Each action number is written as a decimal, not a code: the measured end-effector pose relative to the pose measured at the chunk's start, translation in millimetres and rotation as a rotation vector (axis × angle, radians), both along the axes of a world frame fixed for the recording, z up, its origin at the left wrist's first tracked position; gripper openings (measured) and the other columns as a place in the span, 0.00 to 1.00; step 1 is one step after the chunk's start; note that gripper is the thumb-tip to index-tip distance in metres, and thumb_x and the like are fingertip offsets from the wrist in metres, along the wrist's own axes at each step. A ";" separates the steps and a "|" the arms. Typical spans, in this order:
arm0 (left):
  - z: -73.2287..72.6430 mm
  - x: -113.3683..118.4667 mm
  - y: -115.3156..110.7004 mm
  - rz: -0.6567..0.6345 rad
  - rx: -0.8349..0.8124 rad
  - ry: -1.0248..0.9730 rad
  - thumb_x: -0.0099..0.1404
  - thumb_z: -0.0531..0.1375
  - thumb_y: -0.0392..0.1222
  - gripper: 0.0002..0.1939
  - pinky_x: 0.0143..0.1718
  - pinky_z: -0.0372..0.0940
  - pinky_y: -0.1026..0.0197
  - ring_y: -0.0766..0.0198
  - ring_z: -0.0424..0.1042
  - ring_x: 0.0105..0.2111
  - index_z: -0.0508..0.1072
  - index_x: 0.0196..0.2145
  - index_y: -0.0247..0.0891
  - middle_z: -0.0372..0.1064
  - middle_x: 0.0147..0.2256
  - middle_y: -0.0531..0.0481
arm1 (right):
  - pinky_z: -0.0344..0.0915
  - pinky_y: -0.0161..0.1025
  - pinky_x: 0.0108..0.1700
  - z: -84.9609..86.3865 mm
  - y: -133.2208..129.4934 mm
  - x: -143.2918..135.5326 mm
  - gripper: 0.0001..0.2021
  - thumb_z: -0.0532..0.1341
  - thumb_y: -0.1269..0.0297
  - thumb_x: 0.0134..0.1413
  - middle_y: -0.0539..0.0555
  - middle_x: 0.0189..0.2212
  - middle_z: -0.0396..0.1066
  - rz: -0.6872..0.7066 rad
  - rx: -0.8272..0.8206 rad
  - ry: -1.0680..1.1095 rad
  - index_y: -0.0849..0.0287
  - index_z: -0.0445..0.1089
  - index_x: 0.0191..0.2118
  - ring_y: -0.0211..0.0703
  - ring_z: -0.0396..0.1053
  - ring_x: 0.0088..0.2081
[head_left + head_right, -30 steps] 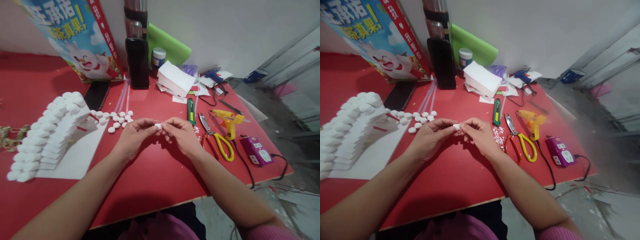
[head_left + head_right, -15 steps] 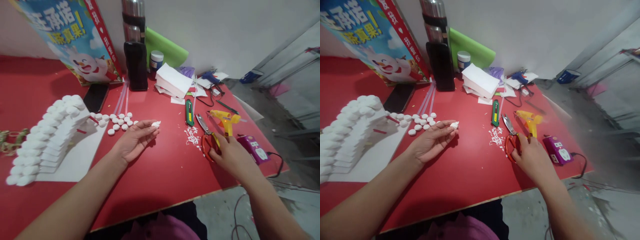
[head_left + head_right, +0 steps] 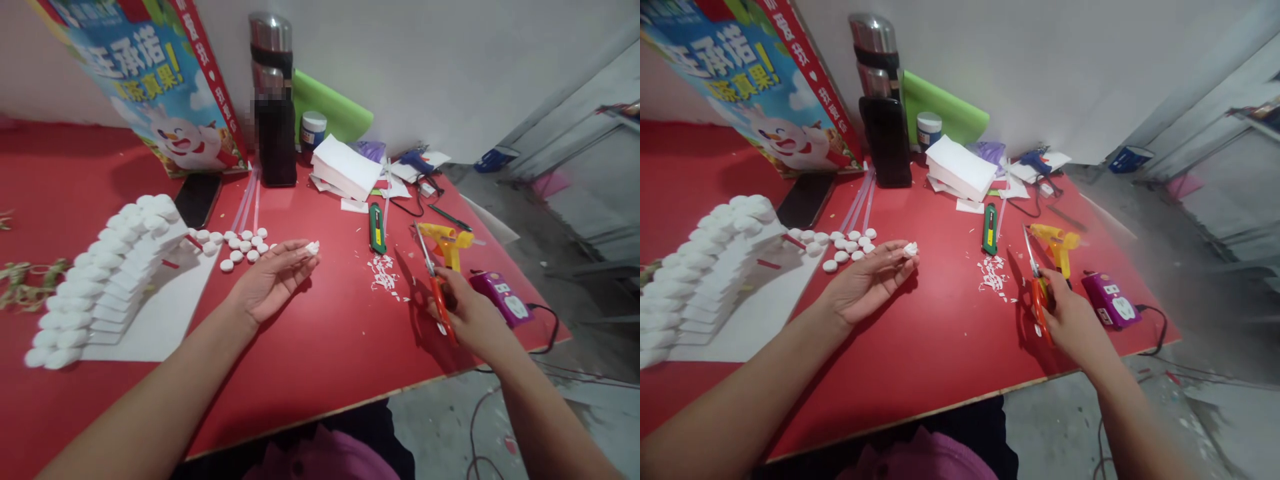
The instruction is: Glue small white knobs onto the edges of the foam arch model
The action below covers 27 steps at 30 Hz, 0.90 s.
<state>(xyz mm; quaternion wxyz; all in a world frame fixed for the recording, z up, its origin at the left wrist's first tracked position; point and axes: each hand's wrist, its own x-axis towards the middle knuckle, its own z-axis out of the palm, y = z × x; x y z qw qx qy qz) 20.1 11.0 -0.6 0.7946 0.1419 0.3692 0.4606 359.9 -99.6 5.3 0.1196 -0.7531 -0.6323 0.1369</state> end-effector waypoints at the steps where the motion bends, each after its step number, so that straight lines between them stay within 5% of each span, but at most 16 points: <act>1: -1.1 0.2 0.1 0.001 0.002 0.001 0.62 0.67 0.21 0.09 0.42 0.79 0.69 0.66 0.82 0.34 0.81 0.33 0.31 0.81 0.35 0.45 | 0.68 0.43 0.33 2.2 0.1 -1.9 0.27 0.60 0.51 0.63 0.56 0.32 0.76 0.009 0.020 0.048 0.59 0.65 0.63 0.53 0.75 0.29; 6: -2.9 2.2 -0.7 0.007 -0.012 0.008 0.63 0.68 0.20 0.09 0.43 0.79 0.68 0.66 0.83 0.34 0.81 0.33 0.31 0.81 0.34 0.46 | 0.69 0.42 0.34 17.4 10.5 -24.6 0.26 0.67 0.42 0.60 0.51 0.30 0.74 0.061 0.004 0.126 0.54 0.67 0.55 0.49 0.72 0.29; 16: -2.9 6.2 -4.6 -0.020 0.009 0.048 0.62 0.69 0.22 0.07 0.45 0.79 0.67 0.63 0.84 0.37 0.82 0.32 0.29 0.82 0.35 0.43 | 0.73 0.51 0.50 16.1 28.3 -81.1 0.28 0.73 0.50 0.56 0.61 0.52 0.77 0.362 0.020 0.227 0.53 0.68 0.57 0.58 0.77 0.49; 27: -3.1 5.6 -7.4 -0.082 0.116 0.038 0.56 0.75 0.26 0.08 0.47 0.78 0.61 0.64 0.81 0.36 0.83 0.33 0.30 0.81 0.34 0.46 | 0.73 0.55 0.49 16.8 41.9 -104.7 0.32 0.71 0.40 0.56 0.63 0.51 0.75 0.432 -0.017 0.193 0.53 0.67 0.57 0.61 0.76 0.49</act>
